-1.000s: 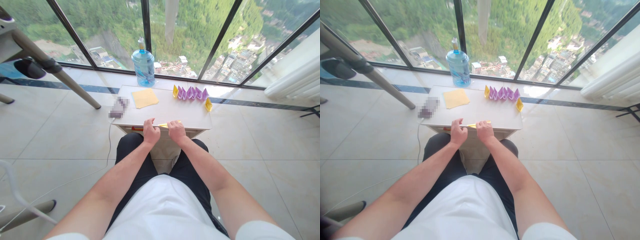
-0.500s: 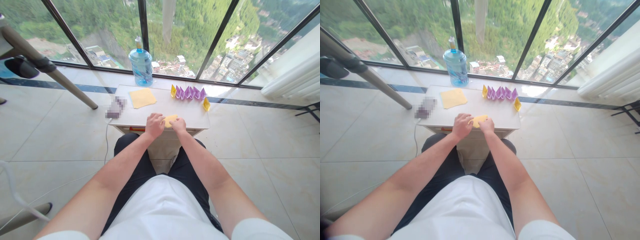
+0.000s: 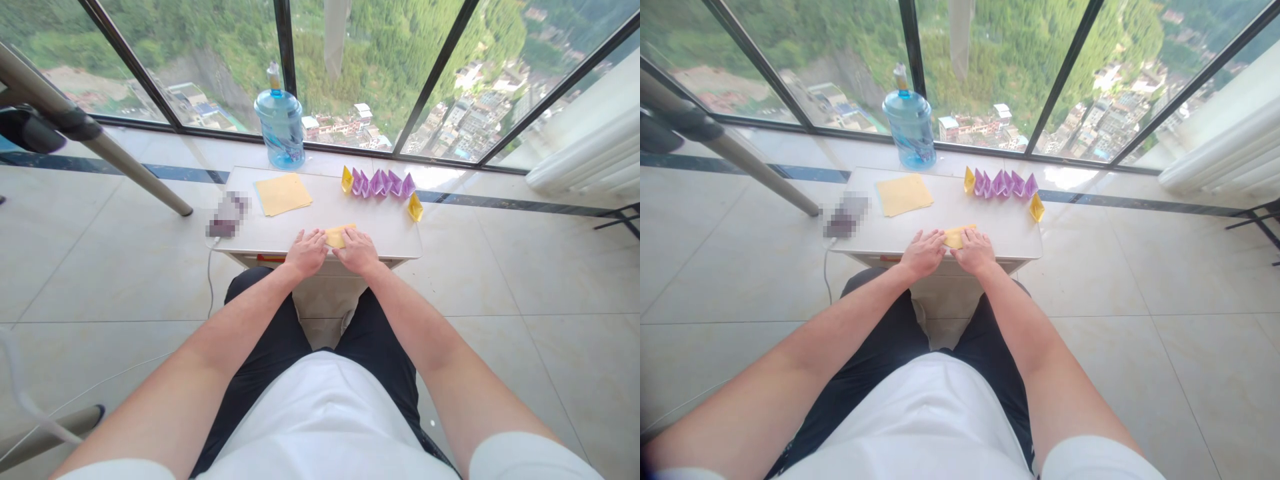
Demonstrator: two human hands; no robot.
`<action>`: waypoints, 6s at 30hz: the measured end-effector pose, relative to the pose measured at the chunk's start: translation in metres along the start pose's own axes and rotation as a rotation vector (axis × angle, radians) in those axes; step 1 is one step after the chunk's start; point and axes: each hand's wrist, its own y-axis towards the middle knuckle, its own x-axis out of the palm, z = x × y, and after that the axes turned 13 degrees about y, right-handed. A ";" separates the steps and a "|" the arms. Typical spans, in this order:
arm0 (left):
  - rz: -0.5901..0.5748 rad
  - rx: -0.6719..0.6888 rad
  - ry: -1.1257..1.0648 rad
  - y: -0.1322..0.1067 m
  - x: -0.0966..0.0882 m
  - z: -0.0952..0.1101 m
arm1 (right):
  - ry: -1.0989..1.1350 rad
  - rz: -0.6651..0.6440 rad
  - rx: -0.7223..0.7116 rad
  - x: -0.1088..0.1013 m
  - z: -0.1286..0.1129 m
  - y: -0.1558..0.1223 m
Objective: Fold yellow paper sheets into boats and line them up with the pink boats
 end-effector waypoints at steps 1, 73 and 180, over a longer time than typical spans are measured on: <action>0.001 -0.013 0.008 0.001 -0.001 0.000 | -0.013 0.009 -0.001 -0.001 -0.001 0.001; -0.069 0.146 -0.168 0.066 0.000 -0.052 | 0.201 -0.100 -0.144 -0.010 0.023 0.068; -0.245 -0.195 0.076 0.000 -0.013 0.040 | -0.225 -0.099 -0.512 -0.015 0.031 0.042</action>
